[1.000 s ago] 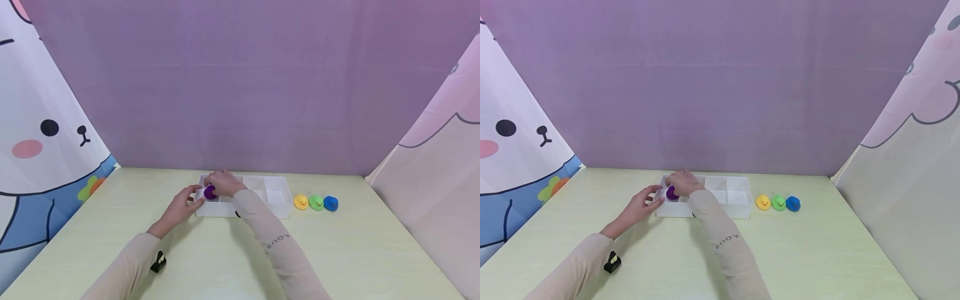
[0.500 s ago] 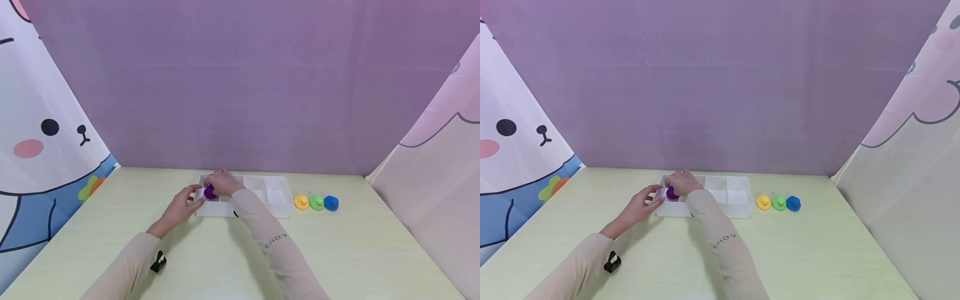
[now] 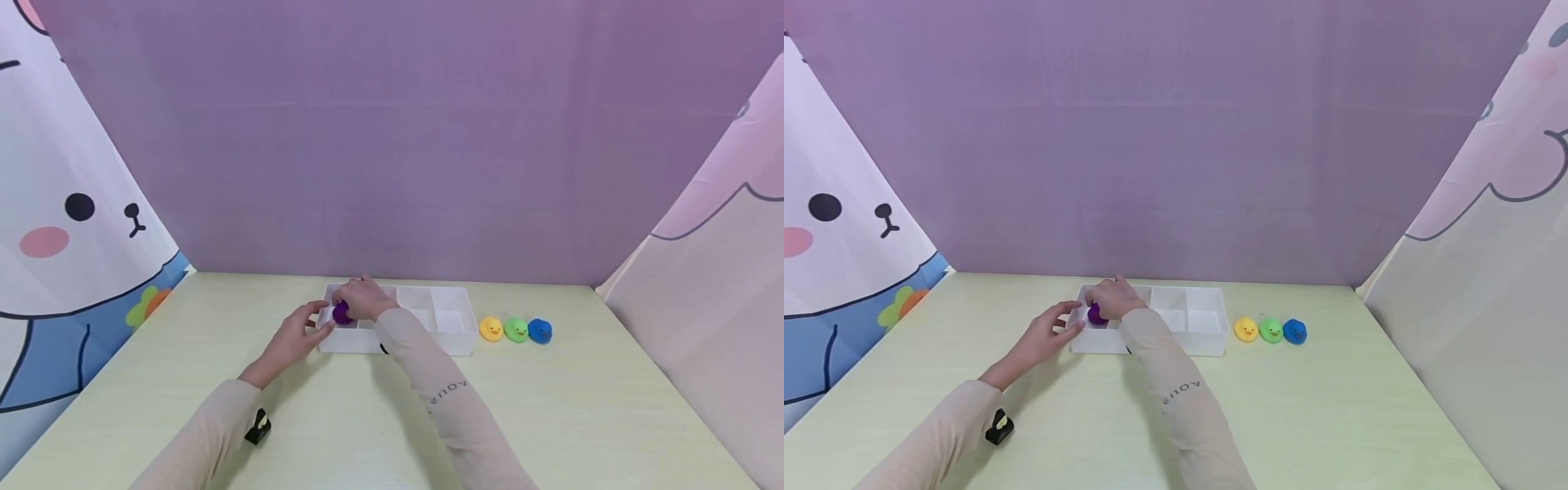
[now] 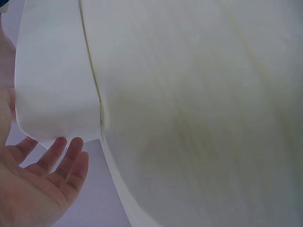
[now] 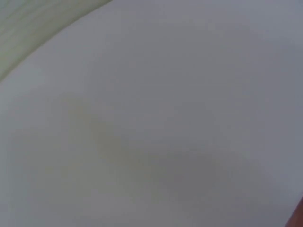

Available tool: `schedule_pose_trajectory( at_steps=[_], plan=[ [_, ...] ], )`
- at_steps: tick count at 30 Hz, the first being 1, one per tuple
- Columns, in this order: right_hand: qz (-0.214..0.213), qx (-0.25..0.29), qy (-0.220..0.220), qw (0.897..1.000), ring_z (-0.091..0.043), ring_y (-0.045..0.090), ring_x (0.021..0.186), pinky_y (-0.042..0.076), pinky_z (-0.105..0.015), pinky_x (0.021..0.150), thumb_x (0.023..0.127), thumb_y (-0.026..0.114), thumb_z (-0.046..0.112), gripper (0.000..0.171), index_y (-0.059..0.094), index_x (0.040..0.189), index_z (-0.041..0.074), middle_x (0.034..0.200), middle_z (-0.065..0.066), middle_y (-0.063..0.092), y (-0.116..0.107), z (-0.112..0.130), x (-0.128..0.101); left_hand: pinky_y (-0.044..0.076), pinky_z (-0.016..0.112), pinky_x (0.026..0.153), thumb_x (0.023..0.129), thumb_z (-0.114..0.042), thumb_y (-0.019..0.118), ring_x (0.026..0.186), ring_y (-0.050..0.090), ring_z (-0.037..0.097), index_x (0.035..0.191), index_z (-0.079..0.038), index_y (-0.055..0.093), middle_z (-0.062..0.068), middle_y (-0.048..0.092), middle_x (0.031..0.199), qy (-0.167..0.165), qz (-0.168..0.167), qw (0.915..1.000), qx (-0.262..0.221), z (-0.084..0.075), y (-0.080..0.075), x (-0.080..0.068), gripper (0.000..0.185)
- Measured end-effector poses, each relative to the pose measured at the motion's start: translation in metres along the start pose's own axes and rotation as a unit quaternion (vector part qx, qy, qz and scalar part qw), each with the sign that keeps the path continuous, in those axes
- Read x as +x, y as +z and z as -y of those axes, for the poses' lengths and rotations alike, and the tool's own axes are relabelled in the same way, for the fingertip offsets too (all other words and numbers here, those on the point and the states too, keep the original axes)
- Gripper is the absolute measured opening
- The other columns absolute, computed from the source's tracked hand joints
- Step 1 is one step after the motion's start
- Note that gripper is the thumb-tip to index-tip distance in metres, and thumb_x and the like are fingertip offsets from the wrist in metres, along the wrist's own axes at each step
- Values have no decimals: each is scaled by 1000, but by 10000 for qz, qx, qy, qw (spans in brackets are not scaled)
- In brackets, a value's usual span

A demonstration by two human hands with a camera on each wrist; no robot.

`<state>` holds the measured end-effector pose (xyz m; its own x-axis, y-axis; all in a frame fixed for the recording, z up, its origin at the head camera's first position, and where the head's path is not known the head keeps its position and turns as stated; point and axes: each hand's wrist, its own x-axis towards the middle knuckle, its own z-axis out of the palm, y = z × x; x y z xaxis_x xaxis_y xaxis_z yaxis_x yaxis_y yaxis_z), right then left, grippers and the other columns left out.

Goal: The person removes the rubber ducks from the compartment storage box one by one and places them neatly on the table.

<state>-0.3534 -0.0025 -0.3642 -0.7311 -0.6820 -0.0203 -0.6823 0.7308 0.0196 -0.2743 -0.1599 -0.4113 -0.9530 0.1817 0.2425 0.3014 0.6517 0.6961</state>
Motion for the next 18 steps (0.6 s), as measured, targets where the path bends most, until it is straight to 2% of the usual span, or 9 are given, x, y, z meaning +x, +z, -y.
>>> schedule_pose_trajectory(
  at_steps=[18],
  plan=[
    [32, 7, -129, 9999, -7, 55, 96, 37, -36, 91, 81, 70, 17, 27, 66, 106, 24, 105, 9, 66, -1, -4, 2, 53, 33, 70, 89, -30, 59, 94, 59, 31, 131, -7, 44, 21, 49, 129, 42, -34, 10000, 77, 0, 1, 1, 50]
  ],
)
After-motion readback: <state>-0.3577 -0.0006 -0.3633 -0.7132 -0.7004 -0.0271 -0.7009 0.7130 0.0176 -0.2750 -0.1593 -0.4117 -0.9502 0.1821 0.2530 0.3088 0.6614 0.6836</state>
